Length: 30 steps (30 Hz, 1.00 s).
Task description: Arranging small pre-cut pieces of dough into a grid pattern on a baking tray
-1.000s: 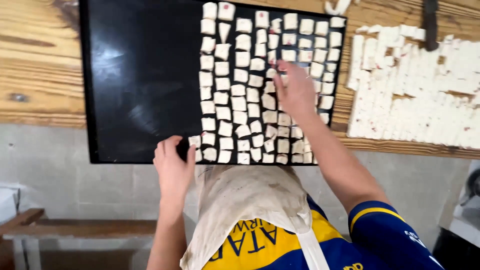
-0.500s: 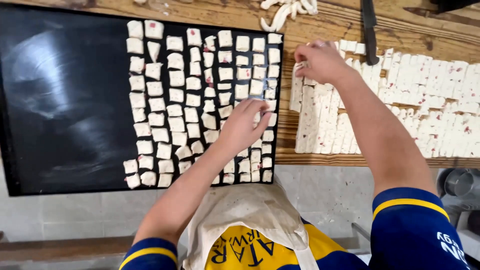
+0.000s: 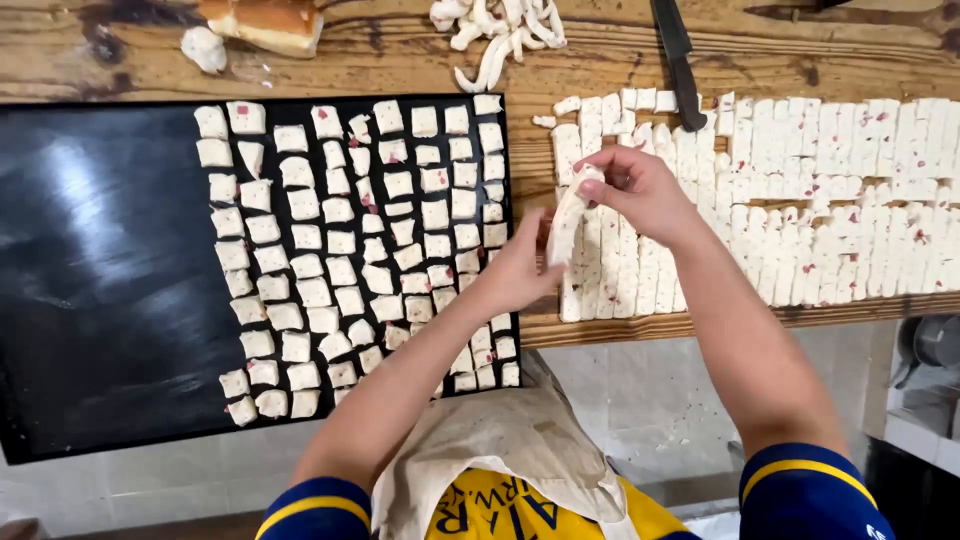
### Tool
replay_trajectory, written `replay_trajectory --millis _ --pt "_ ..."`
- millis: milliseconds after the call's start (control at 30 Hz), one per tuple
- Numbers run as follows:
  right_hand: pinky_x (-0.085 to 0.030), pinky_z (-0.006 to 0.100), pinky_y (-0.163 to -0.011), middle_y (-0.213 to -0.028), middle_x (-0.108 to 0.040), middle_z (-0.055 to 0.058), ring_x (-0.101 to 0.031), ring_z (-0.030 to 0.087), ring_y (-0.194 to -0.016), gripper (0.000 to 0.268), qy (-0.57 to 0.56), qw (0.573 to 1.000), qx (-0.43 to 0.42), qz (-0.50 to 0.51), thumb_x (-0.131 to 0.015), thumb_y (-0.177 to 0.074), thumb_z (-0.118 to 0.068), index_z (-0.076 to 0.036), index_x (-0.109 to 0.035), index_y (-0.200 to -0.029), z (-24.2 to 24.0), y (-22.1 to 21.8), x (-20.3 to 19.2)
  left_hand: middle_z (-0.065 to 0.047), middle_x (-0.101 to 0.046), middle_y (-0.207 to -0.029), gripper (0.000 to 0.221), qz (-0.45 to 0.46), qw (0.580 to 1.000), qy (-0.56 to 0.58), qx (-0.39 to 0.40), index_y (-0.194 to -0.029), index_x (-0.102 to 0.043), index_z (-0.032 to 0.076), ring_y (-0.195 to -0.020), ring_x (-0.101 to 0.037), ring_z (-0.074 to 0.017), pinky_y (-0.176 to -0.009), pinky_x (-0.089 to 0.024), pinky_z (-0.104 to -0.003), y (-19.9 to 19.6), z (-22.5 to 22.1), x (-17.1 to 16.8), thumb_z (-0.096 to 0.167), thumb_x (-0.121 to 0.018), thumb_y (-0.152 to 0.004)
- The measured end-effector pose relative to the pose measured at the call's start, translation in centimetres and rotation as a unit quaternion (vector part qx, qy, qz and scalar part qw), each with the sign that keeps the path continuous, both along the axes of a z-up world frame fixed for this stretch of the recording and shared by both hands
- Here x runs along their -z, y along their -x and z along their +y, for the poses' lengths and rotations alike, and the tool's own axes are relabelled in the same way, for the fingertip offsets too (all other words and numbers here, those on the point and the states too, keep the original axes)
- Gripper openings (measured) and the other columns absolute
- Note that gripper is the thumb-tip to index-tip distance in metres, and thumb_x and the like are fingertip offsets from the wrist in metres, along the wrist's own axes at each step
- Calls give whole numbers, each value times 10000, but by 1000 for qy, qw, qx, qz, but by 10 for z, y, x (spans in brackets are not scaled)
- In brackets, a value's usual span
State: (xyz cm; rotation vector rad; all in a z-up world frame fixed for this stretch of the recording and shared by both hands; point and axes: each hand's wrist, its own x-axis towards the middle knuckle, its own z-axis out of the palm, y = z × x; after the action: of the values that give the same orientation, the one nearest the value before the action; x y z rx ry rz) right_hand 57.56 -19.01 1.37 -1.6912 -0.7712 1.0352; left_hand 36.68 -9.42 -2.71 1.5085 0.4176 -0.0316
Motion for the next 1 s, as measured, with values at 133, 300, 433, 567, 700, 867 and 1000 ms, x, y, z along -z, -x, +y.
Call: replay_trajectory --millis 133,300,433,567,700,867,1000 --pt "-663 319 -766 -938 -645 58 -701 127 -833 275 15 995 19 99 -739 -960 -70 20 -684 -1213 16 53 3 -92 -634 -1285 544 -75 977 197 -36 -1425 -440 117 -1209 -587 -184 -1116 -437 -416 41 6 10 294 -713 -989" --pt "-672 236 -682 -950 -724 40 -742 120 -788 196 -8 952 81 294 -706 -974 -97 -15 -697 -1151 46 128 39 -189 -605 -851 180 -128 910 341 -198 -1217 -548 22 -427 -585 -196 -292 -504 -311 116 10 32 126 -522 -1072" --pt "-675 297 -825 -1062 -710 31 -736 126 -849 260 -25 974 103 198 -666 -1021 -106 -25 -668 -1268 97 198 60 -193 -604 -889 255 -117 923 298 -214 -1291 -561 5 -419 -612 -206 -315 -522 -300 214 43 12 120 -516 -1068" --pt "-626 314 -797 -1045 -704 65 -734 188 -896 260 -30 997 -72 -24 -759 -948 -97 -88 -737 -1207 142 306 50 -164 -566 -622 421 -35 891 336 -302 -1462 -410 -5 -439 -643 -267 -388 -548 -319 332 48 28 21 -412 -1042" --pt "-538 361 -850 -969 -762 -31 -660 215 -892 317 -47 961 -187 -199 -782 -931 -339 -244 -741 -1231 185 381 60 -160 -582 -728 411 5 826 339 -451 -1398 -504 -68 -544 -643 -230 -457 -601 -347 409 58 23 -17 -507 -990" --pt "-481 414 -889 -927 -753 -62 -638 238 -970 245 15 901 -290 -323 -745 -926 -366 -248 -698 -1136 212 430 82 -201 -633 -779 359 5 792 317 -522 -1288 -605 -88 -546 -663 -258 -447 -585 -322 447 83 23 -51 -637 -933" --pt "-525 317 -870 -975 -686 -89 -652 161 -951 202 -57 904 -208 -370 -714 -993 -337 -251 -699 -1176 216 435 89 -258 -702 -960 371 -16 755 352 -554 -1222 -663 -91 -733 -752 -363 -551 -667 -425 448 91 51 -77 -750 -861"
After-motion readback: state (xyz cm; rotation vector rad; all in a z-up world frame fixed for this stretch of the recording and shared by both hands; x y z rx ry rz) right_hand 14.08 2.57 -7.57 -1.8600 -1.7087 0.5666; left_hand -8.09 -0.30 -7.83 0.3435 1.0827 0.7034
